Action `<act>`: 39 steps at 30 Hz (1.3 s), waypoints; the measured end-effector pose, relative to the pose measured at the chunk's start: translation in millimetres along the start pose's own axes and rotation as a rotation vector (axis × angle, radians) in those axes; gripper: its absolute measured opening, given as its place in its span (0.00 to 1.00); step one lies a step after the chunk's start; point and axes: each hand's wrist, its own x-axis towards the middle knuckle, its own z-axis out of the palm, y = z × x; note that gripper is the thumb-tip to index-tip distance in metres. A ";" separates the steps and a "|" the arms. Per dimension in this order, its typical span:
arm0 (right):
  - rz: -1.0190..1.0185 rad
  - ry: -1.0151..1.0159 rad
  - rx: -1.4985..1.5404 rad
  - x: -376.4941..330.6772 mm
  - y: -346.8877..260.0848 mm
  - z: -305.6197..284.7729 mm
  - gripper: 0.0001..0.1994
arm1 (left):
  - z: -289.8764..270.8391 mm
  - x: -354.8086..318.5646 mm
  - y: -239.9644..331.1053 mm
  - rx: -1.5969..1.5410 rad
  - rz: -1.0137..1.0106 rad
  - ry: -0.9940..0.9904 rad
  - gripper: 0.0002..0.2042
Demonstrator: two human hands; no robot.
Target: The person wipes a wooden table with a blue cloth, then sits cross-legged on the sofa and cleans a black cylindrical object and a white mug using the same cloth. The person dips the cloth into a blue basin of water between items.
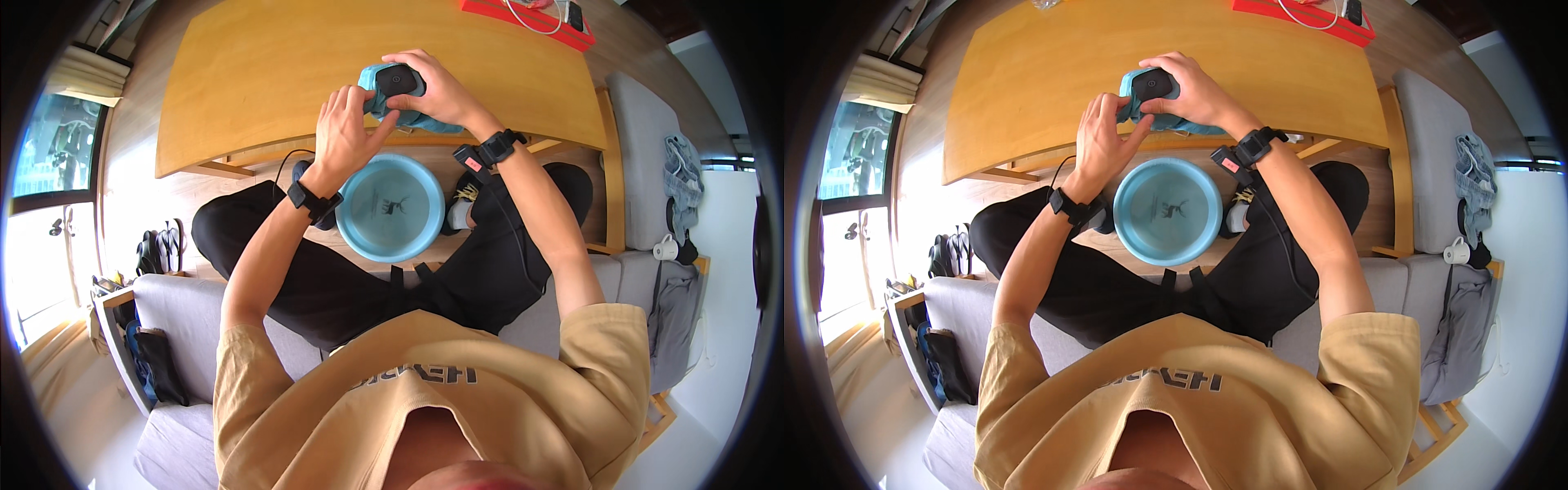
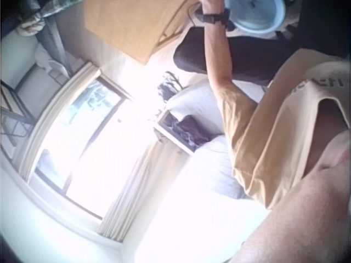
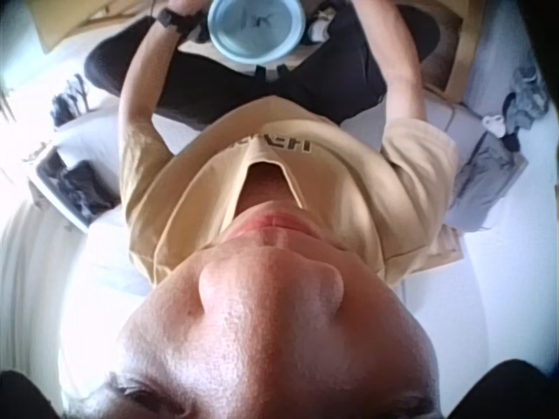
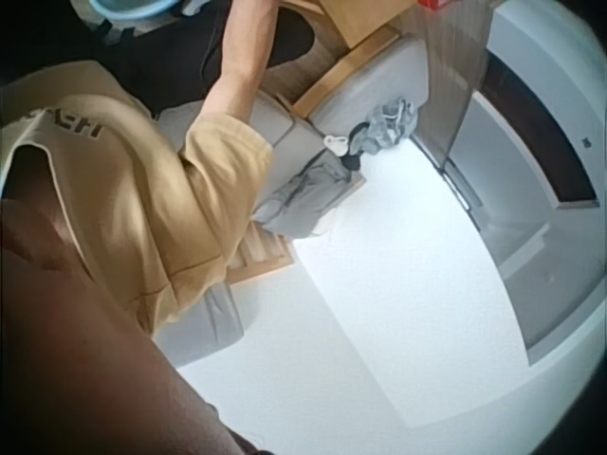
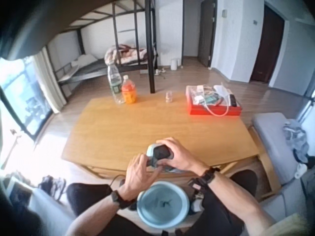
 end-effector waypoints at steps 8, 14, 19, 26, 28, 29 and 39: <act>0.363 -0.049 0.534 -18.0 11.7 -2.9 0.28 | 10.1 26.2 -30.5 -0.613 -0.333 -0.047 0.24; 0.409 0.068 0.699 -20.7 16.8 16.3 0.21 | 26.1 28.0 -27.7 -0.936 -0.389 -0.259 0.25; 0.410 0.023 0.710 -15.1 18.7 10.6 0.22 | 34.2 17.2 -21.0 -0.902 -0.309 -0.108 0.23; 0.419 0.072 1.012 -29.8 10.9 22.1 0.22 | 40.8 23.7 -31.0 -0.656 -0.280 -0.061 0.20; 0.388 0.083 0.920 -31.3 14.4 23.4 0.22 | 44.3 24.5 -32.0 -0.755 -0.331 -0.068 0.20; 0.378 0.094 0.878 -30.0 17.4 23.3 0.22 | 45.3 23.1 -31.7 -0.792 -0.361 -0.070 0.20; 0.342 0.152 0.906 -30.6 29.2 31.6 0.22 | 59.1 14.2 -22.7 -0.753 -0.278 0.055 0.18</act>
